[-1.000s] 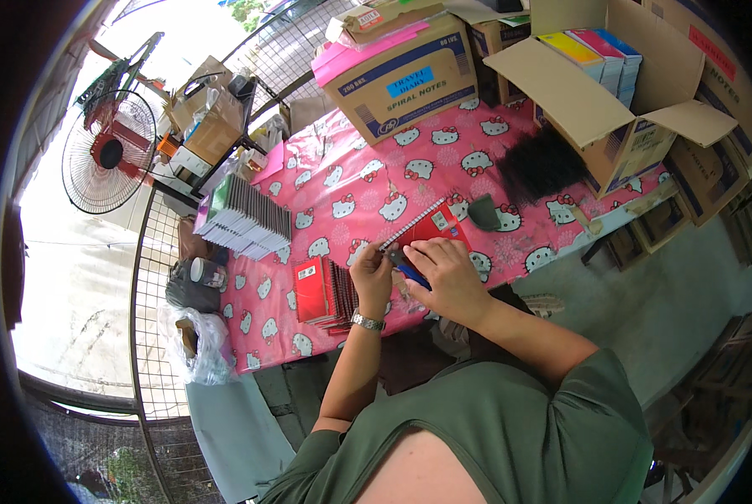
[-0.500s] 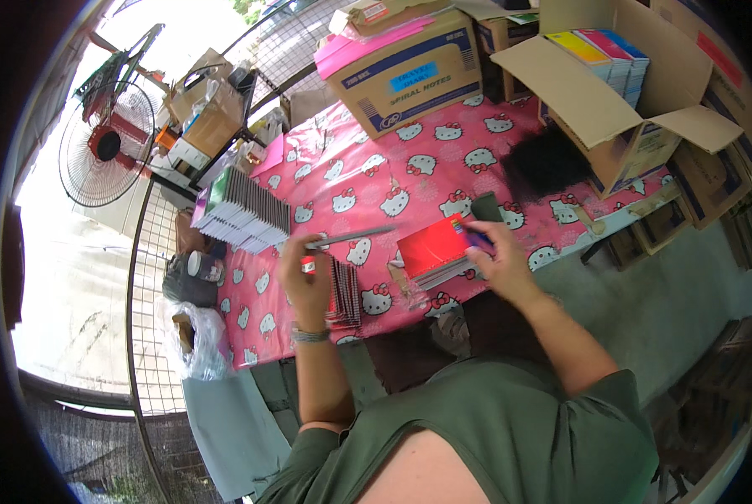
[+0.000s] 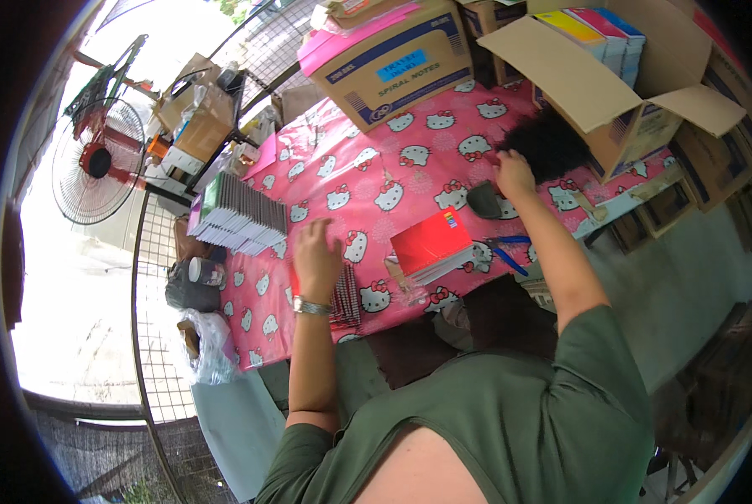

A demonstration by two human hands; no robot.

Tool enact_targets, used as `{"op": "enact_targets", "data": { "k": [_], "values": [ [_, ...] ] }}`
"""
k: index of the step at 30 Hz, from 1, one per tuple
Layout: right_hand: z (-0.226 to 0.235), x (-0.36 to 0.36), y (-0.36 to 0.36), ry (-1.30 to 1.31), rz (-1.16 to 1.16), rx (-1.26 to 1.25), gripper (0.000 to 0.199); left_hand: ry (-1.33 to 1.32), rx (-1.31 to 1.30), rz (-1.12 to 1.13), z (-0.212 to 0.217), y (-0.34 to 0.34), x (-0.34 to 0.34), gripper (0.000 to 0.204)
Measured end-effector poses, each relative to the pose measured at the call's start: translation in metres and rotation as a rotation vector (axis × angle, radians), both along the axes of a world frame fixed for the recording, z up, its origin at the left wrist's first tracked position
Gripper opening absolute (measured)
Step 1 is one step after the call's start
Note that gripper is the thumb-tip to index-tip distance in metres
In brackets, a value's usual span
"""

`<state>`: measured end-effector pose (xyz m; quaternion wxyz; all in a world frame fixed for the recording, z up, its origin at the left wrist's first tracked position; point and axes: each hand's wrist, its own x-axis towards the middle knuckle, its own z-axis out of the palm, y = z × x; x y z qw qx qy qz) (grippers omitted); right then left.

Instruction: The person inserts spiral coils into stacks of red notebook pages and covers, aligns them by hand, and then trims and crimps the ends of the coils using a pair of pliers.

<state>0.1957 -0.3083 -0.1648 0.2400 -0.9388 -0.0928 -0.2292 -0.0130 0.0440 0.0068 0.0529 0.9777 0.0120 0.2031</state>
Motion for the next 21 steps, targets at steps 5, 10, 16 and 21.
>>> {"op": "enact_targets", "data": {
  "k": [5,10,16,21],
  "values": [
    [0.002,0.027,0.011,0.258,-0.024,-0.326,0.027,0.095,-0.055,-0.486,-0.026,-0.114,-0.004,0.026],
    [0.036,0.01,0.008,0.189,0.001,-0.121,0.022,0.293,0.089,-0.478,-0.02,-0.123,-0.007,0.03],
    [0.096,-0.039,-0.003,0.045,0.443,0.352,0.019,0.417,0.054,-0.548,-0.008,-0.111,-0.009,0.033],
    [0.144,-0.128,0.014,0.359,0.784,0.563,0.02,0.46,-0.063,-0.363,0.029,-0.103,0.003,0.021]
  ]
}}
